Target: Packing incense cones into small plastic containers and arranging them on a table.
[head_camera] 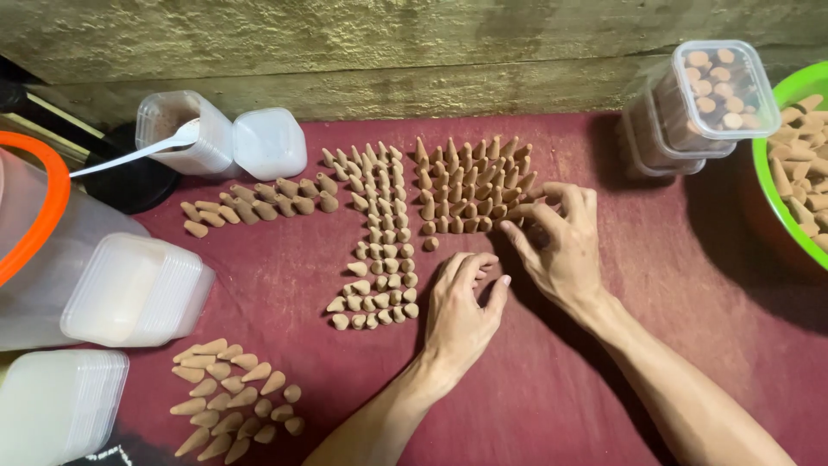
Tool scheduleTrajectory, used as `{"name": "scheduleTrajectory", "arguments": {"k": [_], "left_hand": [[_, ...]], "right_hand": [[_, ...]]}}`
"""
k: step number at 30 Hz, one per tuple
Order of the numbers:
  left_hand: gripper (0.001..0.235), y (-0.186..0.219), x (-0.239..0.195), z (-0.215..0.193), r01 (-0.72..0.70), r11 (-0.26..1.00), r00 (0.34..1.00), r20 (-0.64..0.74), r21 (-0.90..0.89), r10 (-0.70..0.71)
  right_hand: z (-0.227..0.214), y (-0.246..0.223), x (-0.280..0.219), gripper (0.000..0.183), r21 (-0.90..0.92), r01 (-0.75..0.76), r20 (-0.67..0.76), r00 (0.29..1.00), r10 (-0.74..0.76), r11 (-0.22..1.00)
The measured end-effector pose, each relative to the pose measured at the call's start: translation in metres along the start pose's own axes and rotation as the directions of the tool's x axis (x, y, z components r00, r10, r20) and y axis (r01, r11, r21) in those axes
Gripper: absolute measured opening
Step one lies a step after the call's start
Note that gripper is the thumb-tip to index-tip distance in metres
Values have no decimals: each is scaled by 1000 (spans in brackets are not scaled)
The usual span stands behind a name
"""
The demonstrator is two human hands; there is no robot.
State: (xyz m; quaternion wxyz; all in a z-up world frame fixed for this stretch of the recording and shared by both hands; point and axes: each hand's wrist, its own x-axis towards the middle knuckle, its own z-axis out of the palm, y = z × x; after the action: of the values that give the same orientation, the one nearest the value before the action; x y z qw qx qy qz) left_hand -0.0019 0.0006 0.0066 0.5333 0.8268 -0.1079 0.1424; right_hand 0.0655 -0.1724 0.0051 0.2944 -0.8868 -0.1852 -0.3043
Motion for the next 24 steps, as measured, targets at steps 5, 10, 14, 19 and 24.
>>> {"name": "scheduleTrajectory", "arguments": {"k": [5, 10, 14, 19, 24], "left_hand": [[22, -2, 1, 2, 1, 1000, 1000, -1, -4, -1], [22, -2, 1, 2, 3, 1000, 1000, 3, -2, -3], [21, -5, 1, 3, 2, 1000, 1000, 2, -1, -2], [21, -2, 1, 2, 1, 1000, 1000, 5, -5, -1], [21, -1, 2, 0, -2, 1000, 1000, 12, 8, 1]], "right_hand": [[-2, -4, 3, 13, 19, -13, 8, 1000, 13, 1000], [0, -1, 1, 13, 29, -31, 20, 999, 31, 999], [1, -2, 1, 12, 47, -44, 25, 999, 43, 998], [0, -1, 1, 13, 59, -49, 24, 999, 48, 997], [-4, -1, 3, 30, 61, -63, -4, 998, 64, 996]]}}
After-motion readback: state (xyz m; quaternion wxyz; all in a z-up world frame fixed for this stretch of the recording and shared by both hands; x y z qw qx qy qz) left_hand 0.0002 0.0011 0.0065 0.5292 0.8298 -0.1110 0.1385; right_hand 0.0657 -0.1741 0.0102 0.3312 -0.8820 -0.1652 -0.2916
